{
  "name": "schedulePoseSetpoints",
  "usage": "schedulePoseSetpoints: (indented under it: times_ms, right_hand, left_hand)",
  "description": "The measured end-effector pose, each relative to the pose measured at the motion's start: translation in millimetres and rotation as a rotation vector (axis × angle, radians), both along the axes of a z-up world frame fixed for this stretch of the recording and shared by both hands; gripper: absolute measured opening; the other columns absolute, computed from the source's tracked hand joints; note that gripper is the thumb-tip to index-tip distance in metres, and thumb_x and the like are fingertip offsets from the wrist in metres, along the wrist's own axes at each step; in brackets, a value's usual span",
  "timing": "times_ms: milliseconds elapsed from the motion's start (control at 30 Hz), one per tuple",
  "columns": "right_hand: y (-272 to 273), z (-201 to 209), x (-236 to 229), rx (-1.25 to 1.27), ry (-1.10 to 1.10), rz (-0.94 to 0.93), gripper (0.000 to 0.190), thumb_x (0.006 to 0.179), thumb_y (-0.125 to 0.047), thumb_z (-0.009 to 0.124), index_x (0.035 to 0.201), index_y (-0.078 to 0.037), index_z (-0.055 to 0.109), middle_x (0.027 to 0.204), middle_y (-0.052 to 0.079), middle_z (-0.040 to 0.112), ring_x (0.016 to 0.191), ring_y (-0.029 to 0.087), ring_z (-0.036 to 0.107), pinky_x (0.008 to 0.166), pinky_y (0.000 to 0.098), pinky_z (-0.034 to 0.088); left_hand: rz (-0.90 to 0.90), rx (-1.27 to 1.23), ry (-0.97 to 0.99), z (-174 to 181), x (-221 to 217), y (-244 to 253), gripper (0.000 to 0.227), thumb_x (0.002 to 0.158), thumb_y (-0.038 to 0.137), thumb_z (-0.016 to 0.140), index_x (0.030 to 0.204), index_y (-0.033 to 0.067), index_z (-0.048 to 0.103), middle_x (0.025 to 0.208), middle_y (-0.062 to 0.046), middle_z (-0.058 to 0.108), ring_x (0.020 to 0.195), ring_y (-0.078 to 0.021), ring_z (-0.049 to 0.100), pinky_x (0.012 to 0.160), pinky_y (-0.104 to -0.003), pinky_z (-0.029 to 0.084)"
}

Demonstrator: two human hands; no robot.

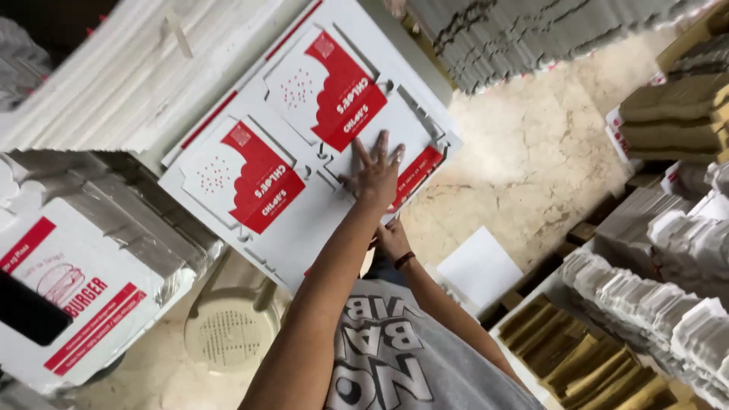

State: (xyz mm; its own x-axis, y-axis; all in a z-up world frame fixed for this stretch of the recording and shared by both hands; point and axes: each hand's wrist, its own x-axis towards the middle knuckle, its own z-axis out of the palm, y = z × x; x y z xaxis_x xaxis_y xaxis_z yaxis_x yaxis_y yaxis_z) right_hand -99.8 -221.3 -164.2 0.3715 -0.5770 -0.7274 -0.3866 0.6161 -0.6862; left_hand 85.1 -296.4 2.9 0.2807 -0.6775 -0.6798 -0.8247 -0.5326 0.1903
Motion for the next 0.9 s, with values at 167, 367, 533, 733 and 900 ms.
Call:
schedulePoseSetpoints:
  times_ms: [167,367,533,733,900]
  right_hand:
    - [-54.4,83.0,21.9,0.203,-0.081,-0.176,0.048,0.094,-0.036,0.077,0.105,0.009,0.065,0.067,0.025,0.062,0.067,0.042,0.073,0.070,0.0639,0.064]
    - [-158.3,90.1,11.0,0.176,-0.100,-0.219,0.047,0.095,-0.044,0.053,0.127,-0.013,0.069,0.090,0.005,0.073,0.080,0.019,0.073,0.082,0.0461,0.064]
    - [-232.3,64.3,9.7,0.110,-0.137,-0.251,0.061,0.102,-0.061,0.050,0.121,-0.006,0.067,0.096,0.011,0.076,0.082,0.026,0.076,0.079,0.0473,0.063]
    - [-251.2,133.5,18.4,-0.160,-0.020,-0.029,0.069,0.101,-0.063,0.062,0.114,0.004,0.073,0.104,0.025,0.074,0.101,0.038,0.072,0.087,0.0565,0.059]
    - [-238.3,109.0,12.0,0.120,0.133,-0.192,0.084,0.098,-0.075,0.048,0.154,-0.013,0.043,0.156,0.017,0.047,0.135,0.040,0.051,0.102,0.0563,0.049]
  left_hand:
    - [0.195,-0.222,0.278,-45.2,8.2,15.1,0.056,0.107,0.031,0.044,0.161,0.0191,0.030,0.170,-0.019,0.010,0.151,-0.0598,0.000,0.089,-0.081,0.048]
    - [0.154,-0.449,0.333,15.1,10.4,44.3,0.062,0.103,0.042,0.051,0.155,0.0087,0.043,0.163,-0.023,0.035,0.149,-0.0501,0.030,0.116,-0.074,0.021]
    - [0.169,-0.414,0.265,1.0,-41.9,-9.2,0.070,0.091,0.041,0.068,0.151,0.0106,0.047,0.153,-0.020,0.048,0.149,-0.0498,0.029,0.115,-0.073,0.023]
    - [0.309,-0.423,0.283,-39.9,-69.5,-66.6,0.029,0.097,0.025,0.061,0.112,0.0024,0.070,0.097,-0.018,0.072,0.095,-0.0406,0.073,0.077,-0.055,0.058]
    - [0.410,-0.406,0.411,-13.0,-42.0,-45.3,0.030,0.099,0.035,0.060,0.111,0.0092,0.070,0.094,-0.018,0.075,0.099,-0.0427,0.072,0.081,-0.054,0.057]
